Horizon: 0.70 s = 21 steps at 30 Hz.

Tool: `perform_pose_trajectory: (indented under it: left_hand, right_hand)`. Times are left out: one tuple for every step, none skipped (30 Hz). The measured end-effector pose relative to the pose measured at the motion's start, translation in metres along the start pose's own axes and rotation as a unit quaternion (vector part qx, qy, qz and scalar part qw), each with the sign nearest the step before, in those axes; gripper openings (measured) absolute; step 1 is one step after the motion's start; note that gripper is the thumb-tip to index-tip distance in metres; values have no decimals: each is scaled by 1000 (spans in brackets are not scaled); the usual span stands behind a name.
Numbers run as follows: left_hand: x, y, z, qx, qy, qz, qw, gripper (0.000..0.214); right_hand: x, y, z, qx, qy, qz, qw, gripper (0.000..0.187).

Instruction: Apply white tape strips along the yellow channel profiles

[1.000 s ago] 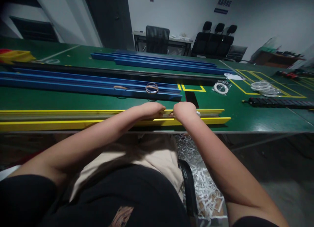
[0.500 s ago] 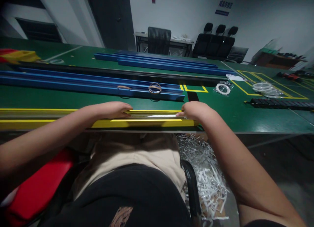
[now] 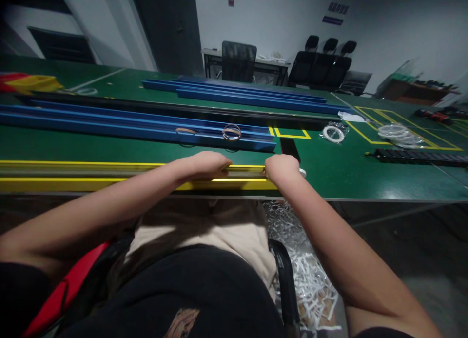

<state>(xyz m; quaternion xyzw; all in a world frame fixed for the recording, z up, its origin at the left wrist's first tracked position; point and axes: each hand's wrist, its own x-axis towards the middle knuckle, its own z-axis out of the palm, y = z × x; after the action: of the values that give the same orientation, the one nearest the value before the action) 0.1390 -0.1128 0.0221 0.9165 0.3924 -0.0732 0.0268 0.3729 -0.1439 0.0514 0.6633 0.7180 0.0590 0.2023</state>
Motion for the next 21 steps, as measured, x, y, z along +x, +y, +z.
perform_pose_trajectory:
  left_hand:
    - [14, 13, -3, 1, -5, -5, 1000, 35]
    - [29, 27, -5, 1, -5, -6, 1000, 35]
    - [42, 39, -7, -3, 0, 0, 1000, 35]
    - [54, 50, -9, -13, 2, 2, 1000, 35]
    - [64, 58, -10, -25, 4, 4, 1000, 36]
    - [71, 65, -10, -37, 4, 6, 999, 38]
    - [75, 68, -10, -50, 5, 9, 999, 40]
    - [77, 70, -9, -61, 7, 14, 998, 42]
    - [77, 69, -8, -70, 11, 20, 997, 44]
    - [74, 67, -7, -74, 20, 25, 997, 44]
    - [71, 65, -5, -72, 32, 30, 996, 42]
    - [67, 63, -4, -66, 48, 36, 996, 39]
    - [62, 61, -3, -55, 62, 40, 996, 36]
    - [58, 58, -1, -43, 75, 45, 995, 32]
    - [55, 56, 0, -31, 86, 51, 995, 30]
    - [51, 53, 0, -21, 92, 58, 994, 28]
    - [46, 48, 1, -12, 93, 61, 994, 26]
    - [41, 42, 2, -5, 89, 60, 994, 25]
    - [34, 33, 2, 3, 83, 55, 995, 23]
    - [26, 23, 3, 8, 75, 51, 996, 22]
    - [17, 11, 4, 9, 65, 47, 997, 22]
  right_hand:
    - [0, 0, 1, 3, 4, 0, 1000, 46]
    - [-1, -1, 1, 5, 9, 0, 1000, 45]
    - [-1, -1, 2, 6, 14, -1, 1000, 42]
    - [-2, -2, 2, 6, 20, -1, 1000, 40]
    - [-3, -3, 2, 7, 24, -2, 1000, 38]
    - [-4, -4, 2, 10, 28, -1, 1000, 36]
    - [-4, -5, 2, 14, 30, 1, 999, 35]
    - [-5, -6, 2, 20, 31, 2, 999, 35]
    - [-6, -7, 2, 25, 33, 1, 999, 35]
    - [-7, -7, 2, 29, 36, 0, 999, 35]
    - [-8, -8, 2, 32, 39, -1, 999, 36]
    - [-9, -8, 2, 33, 42, -1, 999, 36]
    - [-10, -9, 1, 34, 44, -1, 998, 37]
    - [-11, -8, 1, 35, 45, -1, 998, 39]
    - [-12, -8, 1, 37, 45, -5, 998, 42]
    - [-14, -7, 1, 40, 47, -13, 998, 45]
    - [-15, -6, 1, 48, 51, -26, 997, 49]
    - [-16, -6, 1, 61, 55, -44, 996, 53]
    - [-17, -5, 1, 81, 58, -65, 993, 55]
    - [-18, -5, 1, 108, 61, -91, 988, 55]
    - [-18, -6, 1, 138, 63, -118, 981, 53]
